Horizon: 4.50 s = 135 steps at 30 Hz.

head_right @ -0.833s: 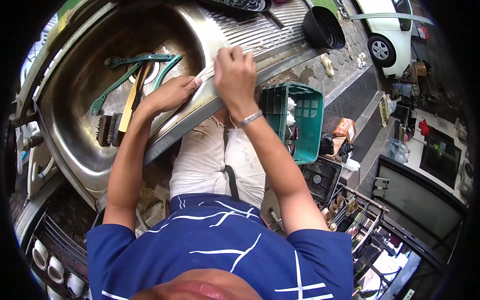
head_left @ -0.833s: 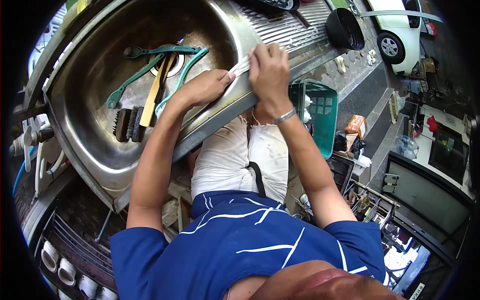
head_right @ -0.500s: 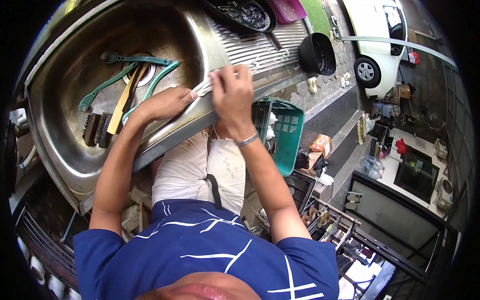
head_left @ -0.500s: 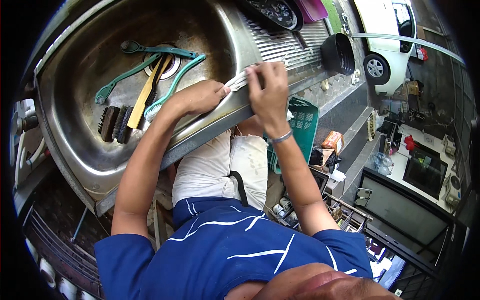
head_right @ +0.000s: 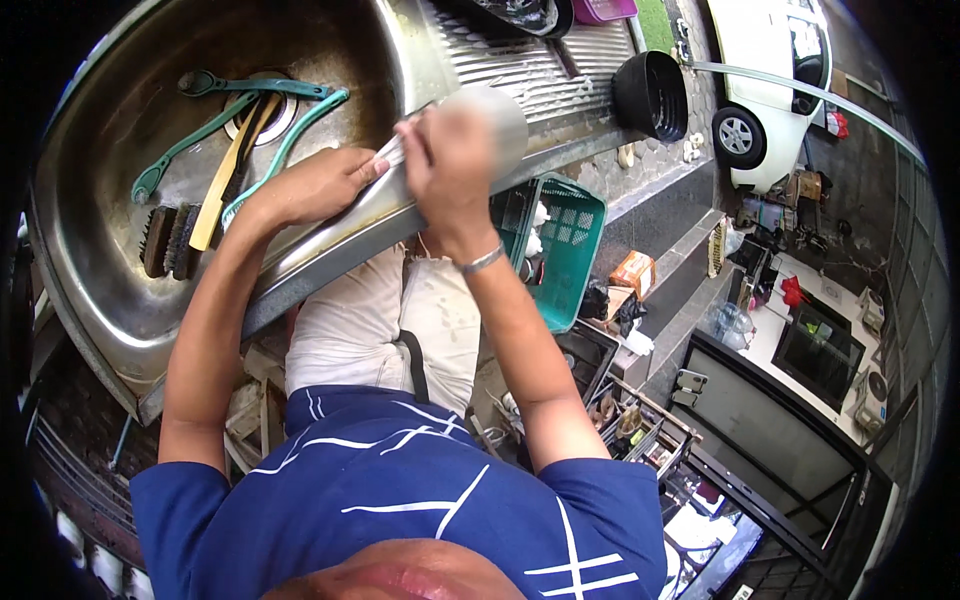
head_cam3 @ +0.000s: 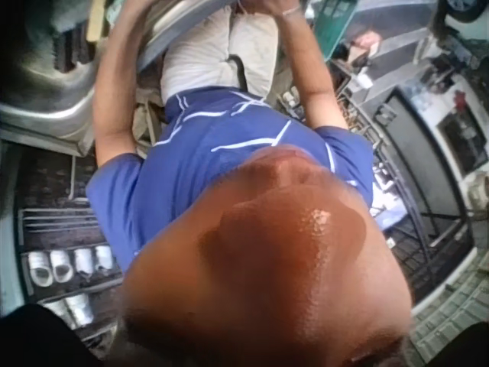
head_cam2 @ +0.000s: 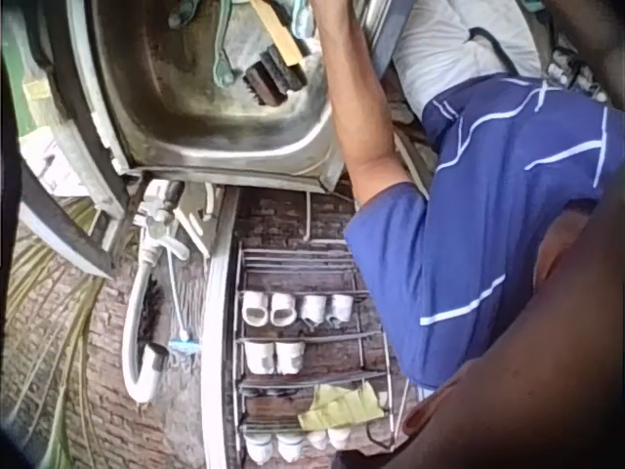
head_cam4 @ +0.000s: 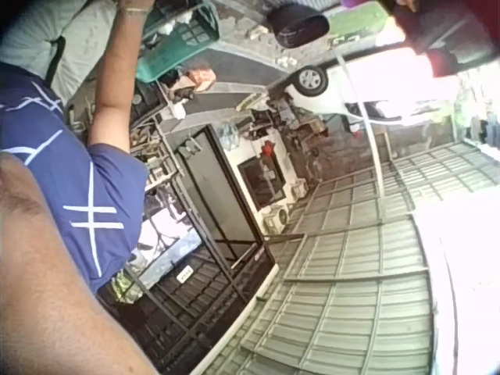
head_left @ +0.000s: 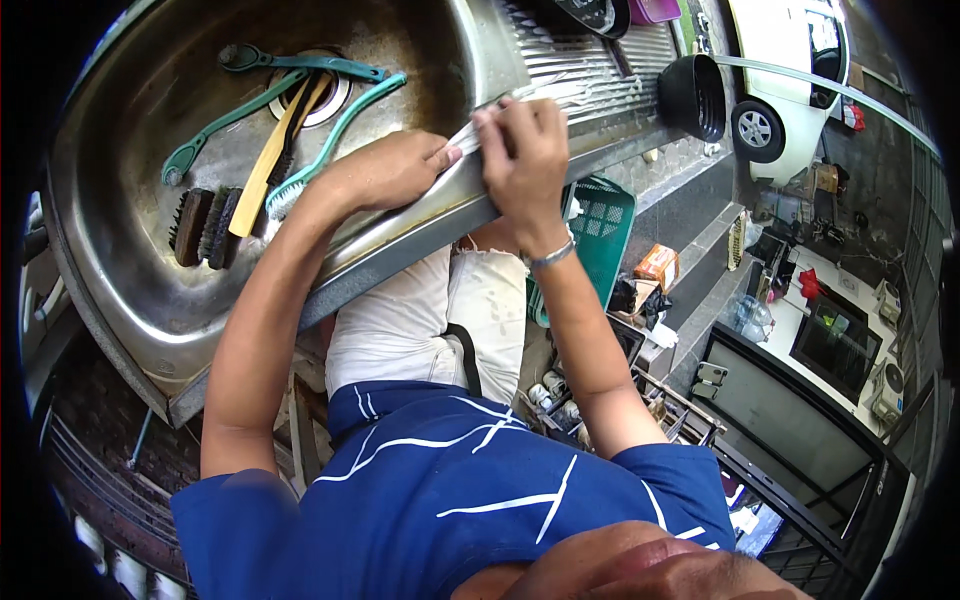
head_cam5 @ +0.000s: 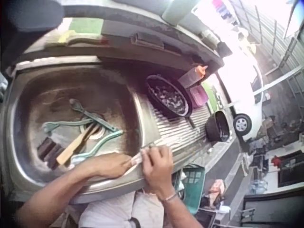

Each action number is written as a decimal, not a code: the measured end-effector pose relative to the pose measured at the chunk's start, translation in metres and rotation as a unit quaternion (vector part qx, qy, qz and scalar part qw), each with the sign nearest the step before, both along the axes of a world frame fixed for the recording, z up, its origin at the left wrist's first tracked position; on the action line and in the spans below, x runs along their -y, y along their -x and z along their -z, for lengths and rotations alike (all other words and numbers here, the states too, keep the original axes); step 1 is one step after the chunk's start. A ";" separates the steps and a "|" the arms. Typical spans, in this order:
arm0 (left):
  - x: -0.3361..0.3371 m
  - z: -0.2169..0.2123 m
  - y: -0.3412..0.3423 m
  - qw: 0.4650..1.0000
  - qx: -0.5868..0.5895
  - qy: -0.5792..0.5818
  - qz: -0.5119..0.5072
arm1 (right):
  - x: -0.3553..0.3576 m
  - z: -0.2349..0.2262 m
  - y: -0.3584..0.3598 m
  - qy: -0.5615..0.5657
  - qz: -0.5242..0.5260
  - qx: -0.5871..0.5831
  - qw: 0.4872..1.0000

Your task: Cleaning white shoelaces in a sink using a brush and soapy water.

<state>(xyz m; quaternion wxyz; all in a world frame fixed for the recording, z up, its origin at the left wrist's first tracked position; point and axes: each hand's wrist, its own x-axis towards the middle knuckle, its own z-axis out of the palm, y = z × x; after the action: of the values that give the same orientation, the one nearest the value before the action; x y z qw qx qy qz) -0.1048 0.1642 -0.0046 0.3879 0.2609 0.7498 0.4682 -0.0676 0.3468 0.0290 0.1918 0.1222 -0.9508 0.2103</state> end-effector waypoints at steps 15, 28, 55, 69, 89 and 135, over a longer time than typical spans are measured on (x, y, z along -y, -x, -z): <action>-0.005 -0.003 -0.002 1.000 0.007 -0.005 0.008 | -0.096 -0.005 0.043 -0.065 0.108 -0.017 0.992; 0.005 -0.001 -0.003 1.000 0.007 0.003 0.022 | -0.095 -0.011 0.074 -0.120 0.088 0.007 0.989; -0.006 0.004 -0.008 0.998 -0.046 0.032 0.007 | -0.087 -0.037 0.068 -0.025 0.116 -0.004 0.993; -0.001 -0.001 -0.006 1.000 -0.012 0.014 0.004 | -0.035 -0.041 0.125 -0.008 0.042 -0.044 0.998; 0.002 -0.005 -0.002 1.000 0.013 0.008 0.021 | -0.053 -0.001 0.039 -0.032 0.054 -0.016 0.998; 0.003 0.013 -0.003 1.000 0.000 -0.011 0.000 | -0.072 0.002 0.060 -0.038 0.071 -0.025 0.996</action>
<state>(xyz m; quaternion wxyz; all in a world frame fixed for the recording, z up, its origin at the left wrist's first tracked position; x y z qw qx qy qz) -0.1017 0.1607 -0.0176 0.3849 0.2652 0.7446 0.4765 -0.1275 0.4191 0.0274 0.2256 0.0668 -0.9593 0.1564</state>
